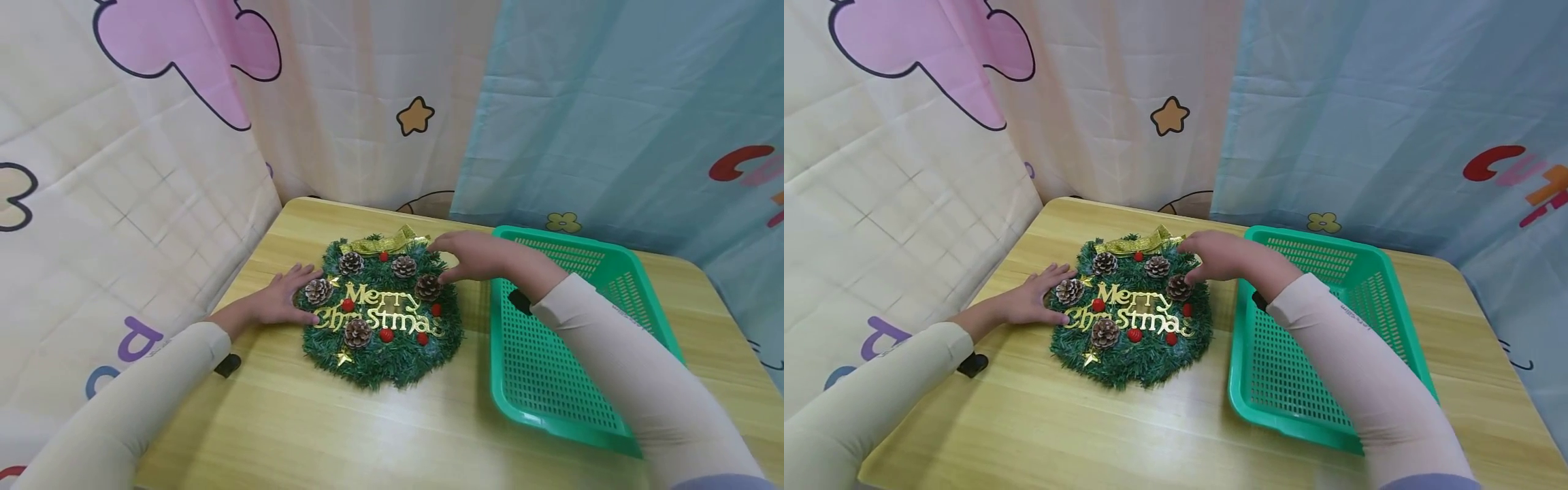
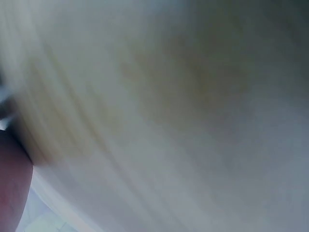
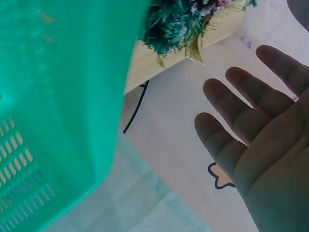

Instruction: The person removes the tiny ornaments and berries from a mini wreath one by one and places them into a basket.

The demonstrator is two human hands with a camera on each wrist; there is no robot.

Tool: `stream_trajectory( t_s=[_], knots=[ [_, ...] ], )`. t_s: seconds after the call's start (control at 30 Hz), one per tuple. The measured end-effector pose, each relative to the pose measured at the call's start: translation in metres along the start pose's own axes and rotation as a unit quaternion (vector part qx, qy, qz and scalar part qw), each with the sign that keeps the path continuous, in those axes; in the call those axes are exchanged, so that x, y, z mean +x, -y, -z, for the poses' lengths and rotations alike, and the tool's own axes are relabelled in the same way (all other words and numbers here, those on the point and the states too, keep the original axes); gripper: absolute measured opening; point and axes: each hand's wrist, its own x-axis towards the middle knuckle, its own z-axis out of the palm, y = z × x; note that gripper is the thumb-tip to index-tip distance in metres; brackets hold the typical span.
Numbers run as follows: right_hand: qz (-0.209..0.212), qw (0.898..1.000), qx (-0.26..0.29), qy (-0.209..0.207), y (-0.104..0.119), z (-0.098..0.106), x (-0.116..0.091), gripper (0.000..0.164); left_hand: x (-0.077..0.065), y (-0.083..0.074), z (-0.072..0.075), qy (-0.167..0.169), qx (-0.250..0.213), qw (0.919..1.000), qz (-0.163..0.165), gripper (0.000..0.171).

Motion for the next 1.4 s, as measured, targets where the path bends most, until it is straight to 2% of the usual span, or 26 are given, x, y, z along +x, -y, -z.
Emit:
stream_trajectory(
  t_s=[0.27,0.43,0.7,0.9,1.2,1.4],
  knots=[
    [-0.027,0.997,0.049,0.045,-0.002,0.003,0.017,0.064,-0.001,-0.001,0.0,-0.005,-0.006,1.0,0.001,0.104],
    [-0.038,0.994,0.085,0.055,-0.006,0.0,0.022,0.064,-0.003,-0.001,-0.001,-0.005,-0.008,1.0,0.001,0.104],
    [-0.03,0.989,0.133,0.05,-0.006,-0.001,0.029,0.066,-0.005,-0.001,-0.001,-0.006,-0.013,0.9999,0.002,0.104],
    [-0.012,0.982,0.173,0.068,-0.006,-0.002,0.032,0.066,-0.006,0.0,-0.001,-0.005,-0.01,0.9999,0.001,0.104],
    [-0.005,0.984,0.145,0.1,-0.009,-0.006,0.038,0.062,-0.008,-0.001,-0.002,-0.004,-0.01,0.9999,0.004,0.104],
    [0.0,0.982,0.133,0.135,-0.012,-0.014,0.044,0.052,-0.009,-0.003,-0.002,-0.002,-0.008,0.9999,0.009,0.105]
  ],
)
